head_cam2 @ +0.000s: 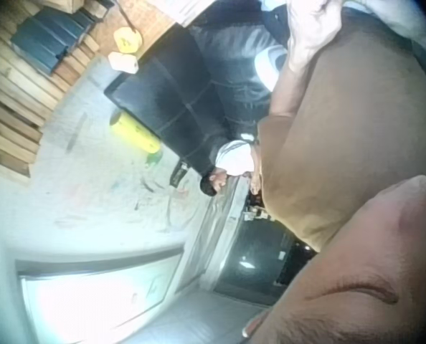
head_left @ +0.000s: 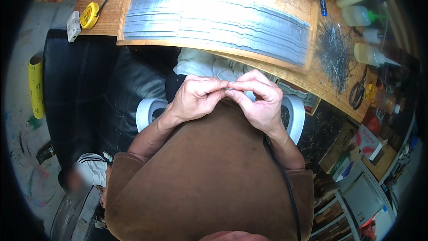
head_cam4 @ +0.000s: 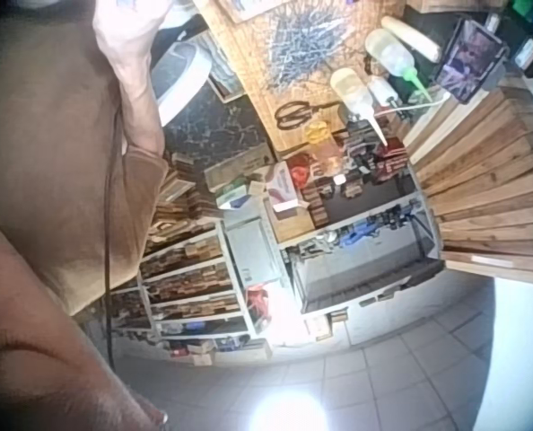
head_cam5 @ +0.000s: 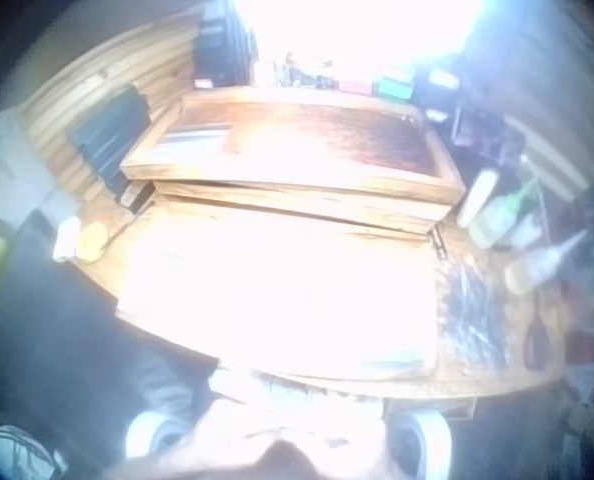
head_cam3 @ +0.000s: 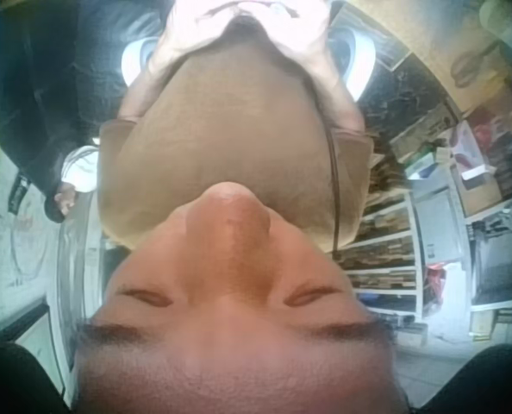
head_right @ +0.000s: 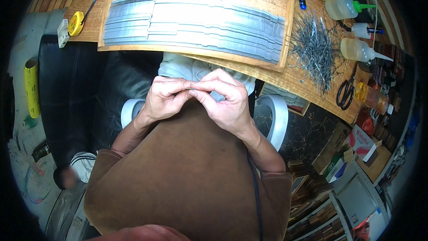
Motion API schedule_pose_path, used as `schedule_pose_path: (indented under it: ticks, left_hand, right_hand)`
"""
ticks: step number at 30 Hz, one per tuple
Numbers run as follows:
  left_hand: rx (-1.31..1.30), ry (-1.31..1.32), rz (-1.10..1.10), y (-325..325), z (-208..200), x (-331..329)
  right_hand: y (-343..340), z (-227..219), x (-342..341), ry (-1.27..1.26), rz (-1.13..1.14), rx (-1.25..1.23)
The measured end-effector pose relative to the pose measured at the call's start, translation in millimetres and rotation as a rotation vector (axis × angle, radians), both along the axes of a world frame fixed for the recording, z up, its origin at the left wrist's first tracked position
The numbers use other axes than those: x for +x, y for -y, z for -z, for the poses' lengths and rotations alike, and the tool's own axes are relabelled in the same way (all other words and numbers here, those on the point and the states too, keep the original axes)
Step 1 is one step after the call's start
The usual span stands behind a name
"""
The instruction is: The person assembles small metal components by hand, repeatedly joining and separating pieces. They wipe the components with a white cloth and continue handling them throughout the clip.
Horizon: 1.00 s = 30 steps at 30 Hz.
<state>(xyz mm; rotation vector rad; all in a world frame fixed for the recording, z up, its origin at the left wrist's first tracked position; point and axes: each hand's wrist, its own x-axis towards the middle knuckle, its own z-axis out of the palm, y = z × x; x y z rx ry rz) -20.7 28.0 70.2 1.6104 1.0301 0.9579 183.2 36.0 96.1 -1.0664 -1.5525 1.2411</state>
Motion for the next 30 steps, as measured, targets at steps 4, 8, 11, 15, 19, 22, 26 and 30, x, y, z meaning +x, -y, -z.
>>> schedule_pose_path:
  ticks: [4,8,11,15,19,22,26,30]
  left_hand:
    - [-0.020,-0.004,0.007,-0.4,-3.0,-0.7]
    - [-0.030,-0.009,0.003,0.1,-2.0,-1.1]
    - [-0.038,0.004,0.007,-0.3,-1.9,-1.1]
    - [-0.044,0.048,-0.006,-0.4,-3.2,0.8]
    - [-0.049,0.027,0.002,0.0,-3.3,-0.7]
    - [-0.029,0.015,-0.004,0.3,-2.2,-0.6]
    - [0.019,0.009,-0.013,-0.5,-3.8,0.6]
    - [-0.026,0.032,-0.011,0.1,-7.1,1.7]
  right_hand:
    - [1.0,0.3,-1.1,-0.010,0.004,-0.012]
    - [0.8,-0.9,-2.6,-0.012,0.011,0.001]
    - [0.9,0.0,-2.5,-0.037,0.019,0.009]
    - [1.4,1.9,-1.9,-0.037,0.025,-0.023]
    - [1.7,2.3,-2.1,-0.054,0.032,-0.041]
    - [1.5,2.4,-1.3,-0.058,0.028,-0.040]
    - [0.7,3.4,-0.6,-0.065,0.020,-0.028]
    - [0.8,4.1,-0.4,-0.066,0.022,-0.058]
